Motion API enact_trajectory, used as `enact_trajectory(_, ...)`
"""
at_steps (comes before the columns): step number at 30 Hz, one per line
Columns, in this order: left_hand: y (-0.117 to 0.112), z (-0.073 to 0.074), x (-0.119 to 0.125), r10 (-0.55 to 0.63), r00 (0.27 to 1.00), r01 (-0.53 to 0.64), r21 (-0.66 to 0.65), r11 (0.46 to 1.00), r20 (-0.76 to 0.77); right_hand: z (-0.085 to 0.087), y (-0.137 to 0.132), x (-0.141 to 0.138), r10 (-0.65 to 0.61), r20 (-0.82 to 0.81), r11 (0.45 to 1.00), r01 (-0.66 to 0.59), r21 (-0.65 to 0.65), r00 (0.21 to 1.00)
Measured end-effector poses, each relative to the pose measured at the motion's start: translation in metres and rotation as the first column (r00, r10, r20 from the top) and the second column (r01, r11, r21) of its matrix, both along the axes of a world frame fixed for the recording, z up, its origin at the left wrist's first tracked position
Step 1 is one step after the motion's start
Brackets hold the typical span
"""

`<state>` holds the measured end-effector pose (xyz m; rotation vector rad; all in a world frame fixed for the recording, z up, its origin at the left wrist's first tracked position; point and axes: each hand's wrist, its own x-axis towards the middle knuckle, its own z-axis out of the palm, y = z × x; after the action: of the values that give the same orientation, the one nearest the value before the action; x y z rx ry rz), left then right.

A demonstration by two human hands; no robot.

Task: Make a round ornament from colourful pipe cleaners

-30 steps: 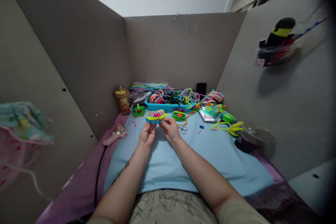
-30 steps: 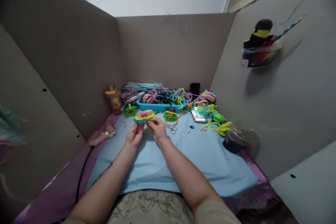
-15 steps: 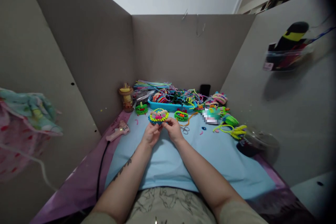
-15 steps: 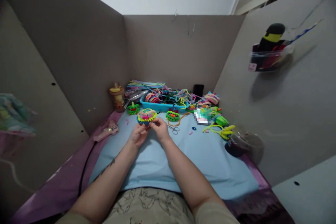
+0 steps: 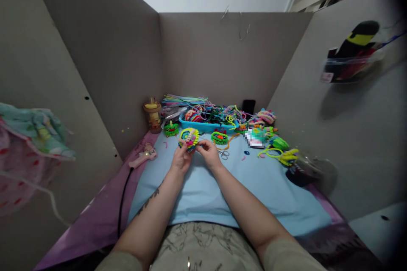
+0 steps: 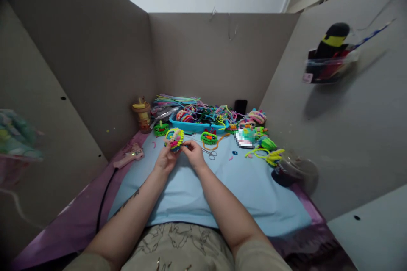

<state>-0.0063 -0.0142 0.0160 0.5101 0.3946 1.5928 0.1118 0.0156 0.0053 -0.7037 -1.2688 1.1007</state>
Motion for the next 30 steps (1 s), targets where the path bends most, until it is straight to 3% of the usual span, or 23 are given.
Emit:
enact_trajectory(3, 0.001, 0.000, -0.002, 0.041, 0.998, -0.039, -0.024, 0.999, 0.049, 0.002, -0.002, 0.000, -0.023, 0.024, 1.000, 0.023, -0.001, 0.999)
enact_trajectory(6, 0.002, 0.002, -0.005, 0.010, 0.997, -0.005, -0.069, 0.998, 0.082, 0.003, -0.003, 0.000, -0.001, -0.006, 1.000, 0.001, 0.009, 1.000)
enact_trajectory(9, 0.005, 0.002, -0.008, -0.037, 0.995, 0.054, -0.189, 0.981, 0.096, 0.003, -0.001, 0.002, 0.071, -0.069, 0.997, -0.073, -0.025, 0.995)
enact_trajectory(13, 0.010, -0.001, -0.015, -0.030, 0.998, 0.048, -0.328, 0.943, 0.058, 0.005, 0.002, 0.009, 0.111, -0.065, 0.989, -0.116, -0.086, 0.992)
enact_trajectory(17, 0.011, -0.001, -0.024, -0.046, 0.999, 0.045, -0.292, 0.955, 0.003, 0.010, 0.001, 0.015, 0.094, -0.016, 0.993, -0.095, -0.069, 0.995)
enact_trajectory(20, 0.011, 0.000, -0.028, -0.140, 0.990, 0.134, -0.264, 0.955, -0.001, 0.013, 0.000, 0.015, 0.088, -0.029, 0.994, -0.089, -0.060, 0.996)
enact_trajectory(25, 0.012, -0.001, -0.031, -0.199, 0.980, 0.195, -0.226, 0.954, 0.003, 0.013, 0.000, 0.013, 0.107, -0.125, 0.989, -0.118, -0.089, 0.986)
enact_trajectory(30, 0.014, 0.001, -0.035, -0.192, 0.981, 0.191, -0.222, 0.956, 0.017, 0.025, -0.005, 0.021, 0.172, -0.242, 0.973, -0.203, -0.108, 0.955)
